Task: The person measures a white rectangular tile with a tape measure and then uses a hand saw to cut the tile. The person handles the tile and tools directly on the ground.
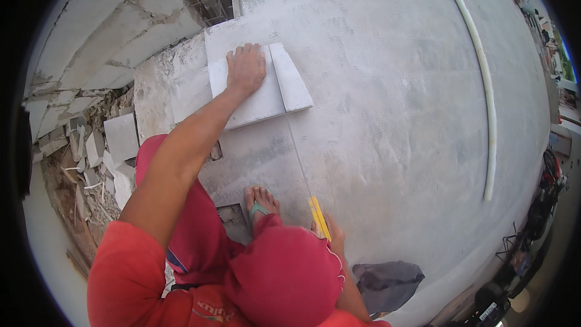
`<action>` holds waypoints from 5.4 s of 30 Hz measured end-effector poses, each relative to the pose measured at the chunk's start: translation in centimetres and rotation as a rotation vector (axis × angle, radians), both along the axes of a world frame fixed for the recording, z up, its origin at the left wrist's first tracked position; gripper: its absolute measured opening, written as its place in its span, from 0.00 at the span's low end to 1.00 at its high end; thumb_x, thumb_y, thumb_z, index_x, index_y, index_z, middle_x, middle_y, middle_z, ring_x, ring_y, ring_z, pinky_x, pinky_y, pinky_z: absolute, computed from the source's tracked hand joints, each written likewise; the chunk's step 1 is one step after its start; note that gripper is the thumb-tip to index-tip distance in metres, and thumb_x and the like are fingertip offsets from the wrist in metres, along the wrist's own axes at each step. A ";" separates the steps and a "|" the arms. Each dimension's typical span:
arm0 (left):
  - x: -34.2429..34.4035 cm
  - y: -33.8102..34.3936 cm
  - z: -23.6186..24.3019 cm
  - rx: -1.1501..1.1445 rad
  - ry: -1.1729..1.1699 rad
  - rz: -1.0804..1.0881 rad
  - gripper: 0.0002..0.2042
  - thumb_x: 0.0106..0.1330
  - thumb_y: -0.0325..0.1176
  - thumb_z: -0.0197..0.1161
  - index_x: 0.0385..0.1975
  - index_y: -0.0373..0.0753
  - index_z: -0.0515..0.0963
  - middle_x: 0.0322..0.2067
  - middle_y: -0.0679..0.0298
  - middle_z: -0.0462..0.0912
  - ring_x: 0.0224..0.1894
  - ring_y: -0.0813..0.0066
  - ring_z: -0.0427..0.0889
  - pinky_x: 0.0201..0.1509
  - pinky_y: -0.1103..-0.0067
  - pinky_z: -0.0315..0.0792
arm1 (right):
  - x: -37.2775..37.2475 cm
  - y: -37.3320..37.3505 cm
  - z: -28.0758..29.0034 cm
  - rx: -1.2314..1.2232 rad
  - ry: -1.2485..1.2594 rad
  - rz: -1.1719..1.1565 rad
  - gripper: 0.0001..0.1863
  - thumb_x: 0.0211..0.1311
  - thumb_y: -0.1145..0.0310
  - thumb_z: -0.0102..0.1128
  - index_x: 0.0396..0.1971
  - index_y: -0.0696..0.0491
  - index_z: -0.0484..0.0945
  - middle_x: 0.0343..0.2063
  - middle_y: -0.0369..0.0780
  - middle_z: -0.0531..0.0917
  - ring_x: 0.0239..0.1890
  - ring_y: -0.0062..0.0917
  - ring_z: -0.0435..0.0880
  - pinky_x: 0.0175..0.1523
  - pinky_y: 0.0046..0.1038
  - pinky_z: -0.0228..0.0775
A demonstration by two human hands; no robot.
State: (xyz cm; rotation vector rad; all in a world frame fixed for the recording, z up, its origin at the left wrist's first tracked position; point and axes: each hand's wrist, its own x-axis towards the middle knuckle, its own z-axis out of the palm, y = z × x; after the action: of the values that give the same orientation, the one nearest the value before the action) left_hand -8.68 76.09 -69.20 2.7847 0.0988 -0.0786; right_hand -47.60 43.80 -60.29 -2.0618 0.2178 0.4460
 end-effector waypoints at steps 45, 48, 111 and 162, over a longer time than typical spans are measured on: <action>0.2 1.8 0.1 0.021 -0.081 -0.029 0.22 0.82 0.42 0.50 0.65 0.36 0.78 0.58 0.52 0.80 0.66 0.53 0.74 0.74 0.49 0.58 | 7.4 6.3 0.0 -0.017 -0.128 -0.031 0.18 0.74 0.70 0.63 0.59 0.58 0.82 0.38 0.50 0.87 0.35 0.37 0.88 0.43 0.33 0.78; 0.5 0.7 0.0 -0.026 -0.099 -0.052 0.22 0.82 0.42 0.50 0.65 0.36 0.78 0.59 0.52 0.80 0.66 0.52 0.74 0.74 0.49 0.58 | 17.2 10.3 -0.9 -0.047 -0.162 0.013 0.14 0.74 0.73 0.62 0.55 0.59 0.82 0.37 0.51 0.85 0.36 0.41 0.88 0.43 0.35 0.78; 0.6 1.2 -0.9 -0.045 -0.074 -0.037 0.22 0.81 0.43 0.50 0.64 0.36 0.78 0.60 0.52 0.79 0.68 0.54 0.72 0.77 0.49 0.56 | 13.7 9.4 -2.4 -0.005 -0.258 -0.010 0.16 0.74 0.67 0.64 0.57 0.57 0.81 0.32 0.53 0.86 0.33 0.53 0.88 0.36 0.38 0.79; 0.8 1.9 -0.4 -0.013 -0.090 0.035 0.20 0.82 0.40 0.50 0.63 0.36 0.79 0.57 0.54 0.80 0.66 0.56 0.74 0.74 0.50 0.59 | 8.5 5.3 -1.3 0.047 -0.108 -0.052 0.17 0.76 0.70 0.61 0.59 0.60 0.82 0.40 0.49 0.87 0.38 0.33 0.88 0.46 0.31 0.79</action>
State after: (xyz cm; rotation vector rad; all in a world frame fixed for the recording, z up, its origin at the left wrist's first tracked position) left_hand -7.88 78.02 -69.63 2.7681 0.1237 0.0541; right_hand -39.06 49.11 -61.57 -2.0224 0.1939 0.3038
